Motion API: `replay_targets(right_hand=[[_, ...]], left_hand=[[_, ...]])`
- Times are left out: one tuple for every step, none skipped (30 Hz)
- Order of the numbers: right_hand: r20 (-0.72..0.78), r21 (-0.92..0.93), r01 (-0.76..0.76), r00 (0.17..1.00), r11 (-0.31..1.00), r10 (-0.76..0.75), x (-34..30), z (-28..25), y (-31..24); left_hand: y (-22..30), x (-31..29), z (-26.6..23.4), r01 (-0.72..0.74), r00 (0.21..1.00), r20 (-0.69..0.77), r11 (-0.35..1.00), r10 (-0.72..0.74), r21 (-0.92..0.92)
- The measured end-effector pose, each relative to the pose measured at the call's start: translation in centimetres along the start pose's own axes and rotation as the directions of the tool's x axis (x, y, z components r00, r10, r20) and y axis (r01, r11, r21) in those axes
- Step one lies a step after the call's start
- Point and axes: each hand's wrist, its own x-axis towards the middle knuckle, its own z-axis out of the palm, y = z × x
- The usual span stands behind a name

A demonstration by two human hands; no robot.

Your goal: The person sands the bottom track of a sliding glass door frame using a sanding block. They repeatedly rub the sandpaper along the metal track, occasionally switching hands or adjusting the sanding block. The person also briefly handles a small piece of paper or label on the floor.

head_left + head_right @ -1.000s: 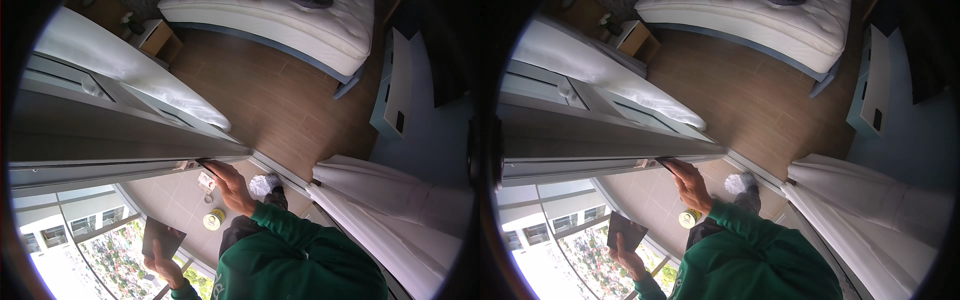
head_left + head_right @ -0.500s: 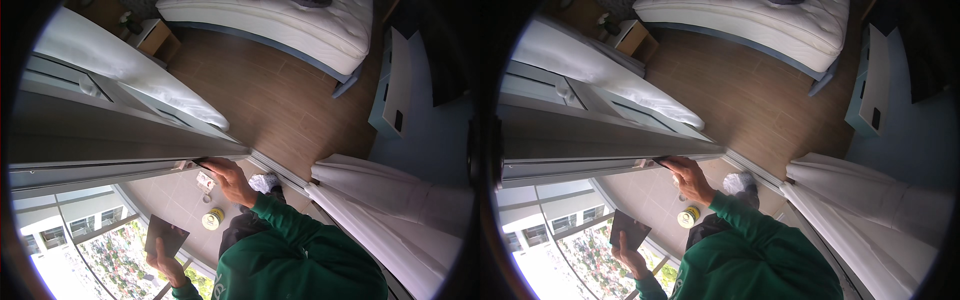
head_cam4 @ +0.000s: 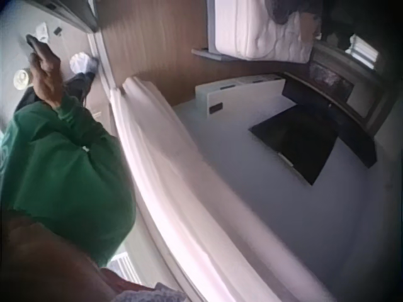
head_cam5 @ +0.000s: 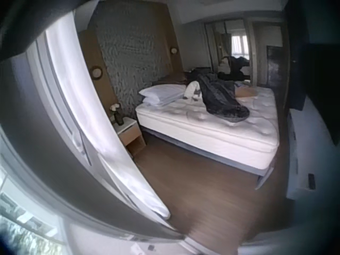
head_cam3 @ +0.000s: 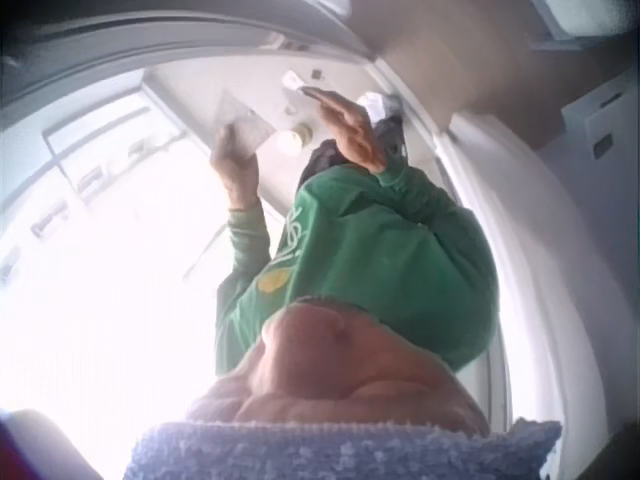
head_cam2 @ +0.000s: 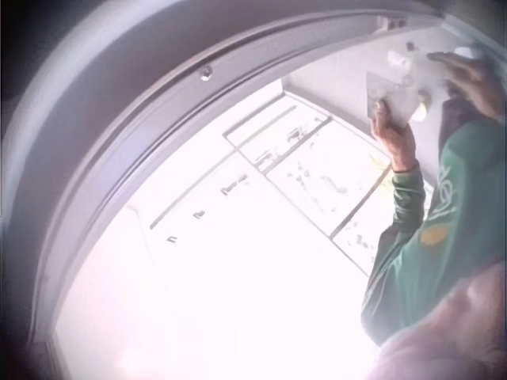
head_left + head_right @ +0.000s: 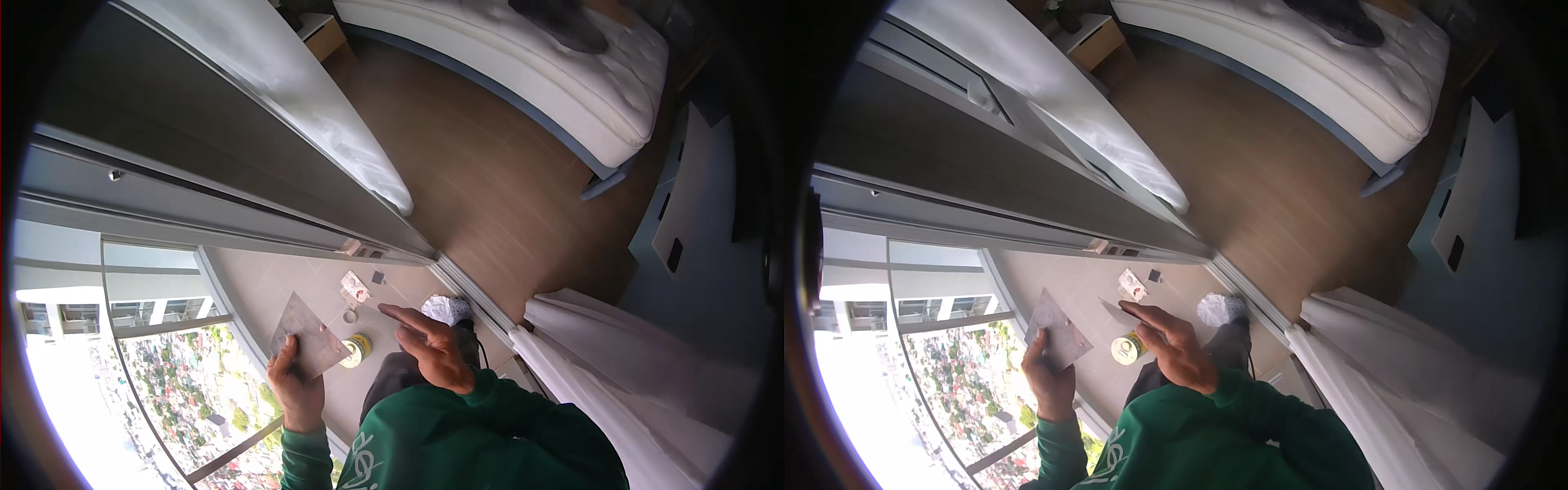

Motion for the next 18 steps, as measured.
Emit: replay_targets(right_hand=[[0.028,0.047,-0.031,0.999,0.998,0.03,-0.1,0.6,0.1],[0.041,0.067,-0.053,0.998,0.996,0.051,-0.2,1.2,0.1],[0.053,0.087,-0.075,0.996,0.993,0.07,-0.3,1.9,0.0],[0.065,0.107,-0.096,0.994,0.99,0.09,-0.4,2.6,-0.1],[0.047,0.107,-0.119,0.992,0.987,0.115,-0.5,3.1,0.2],[0.037,0.115,-0.089,0.996,0.989,0.085,-0.5,3.5,0.5],[0.027,0.123,-0.058,0.998,0.991,0.055,-0.5,3.7,1.0],[0.015,0.134,-0.028,1.0,0.991,0.027,-0.6,3.8,1.4],[0.021,0.016,0.036,0.999,0.999,-0.036,-0.7,3.6,1.7],[0.034,-0.102,0.102,0.995,0.99,-0.099,-0.8,3.3,2.0],[0.057,-0.213,0.168,0.986,0.963,-0.159,-1.0,3.0,2.0],[0.085,-0.282,0.167,0.985,0.945,-0.149,-1.3,2.6,1.8],[0.111,-0.348,0.167,0.984,0.922,-0.137,-1.5,1.9,1.6],[0.131,-0.417,0.17,0.983,0.893,-0.127,-1.7,1.1,1.4],[0.103,-0.424,0.147,0.988,0.894,-0.114,-1.9,0.5,1.1],[0.076,-0.429,0.124,0.992,0.895,-0.101,-1.9,0.0,0.7],[0.046,-0.433,0.097,0.995,0.896,-0.085,-2.1,-0.5,0.3],[0.015,-0.435,0.069,0.997,0.898,-0.07,-2.2,-0.7,0.0]], left_hand=[[-0.1,0.0,0.3,0.047,0.999,0.014,0.998,-0.046,-0.051],[-0.5,0.0,0.1,0.089,0.995,0.041,0.995,-0.088,-0.045],[-0.9,0.1,-0.1,0.132,0.989,0.068,0.991,-0.129,-0.036],[-1.2,0.0,0.0,0.174,0.981,0.097,0.985,-0.171,-0.025],[-1.6,-0.2,0.9,0.095,0.99,0.094,0.994,-0.101,0.062],[-1.7,-0.6,1.7,0.057,0.996,0.069,0.996,-0.061,0.063],[-1.6,-1.0,2.5,0.019,0.999,0.045,0.998,-0.022,0.066],[-1.4,-1.1,2.8,-0.018,1.0,0.019,0.997,0.016,0.073],[-1.4,-1.0,2.9,-0.052,0.999,-0.002,0.996,0.052,0.073],[-1.5,-0.9,2.7,-0.058,0.998,0.001,0.995,0.058,0.077],[-1.5,-0.8,2.3,-0.067,0.998,0.001,0.994,0.067,0.082],[-1.5,-0.7,1.9,-0.076,0.997,0.001,0.993,0.076,0.088],[-1.4,-0.7,1.5,-0.073,0.997,-0.013,0.995,0.074,0.065],[-1.5,-0.5,1.3,-0.068,0.997,-0.019,0.997,0.069,0.041],[-1.6,-0.5,1.2,-0.063,0.998,-0.025,0.998,0.064,0.018],[-1.7,-0.6,1.3,-0.117,0.993,-0.026,0.992,0.118,0.051],[-1.7,-0.9,1.5,-0.167,0.985,-0.026,0.982,0.17,0.088],[-1.8,-1.1,1.7,-0.217,0.975,-0.023,0.968,0.222,0.124]])
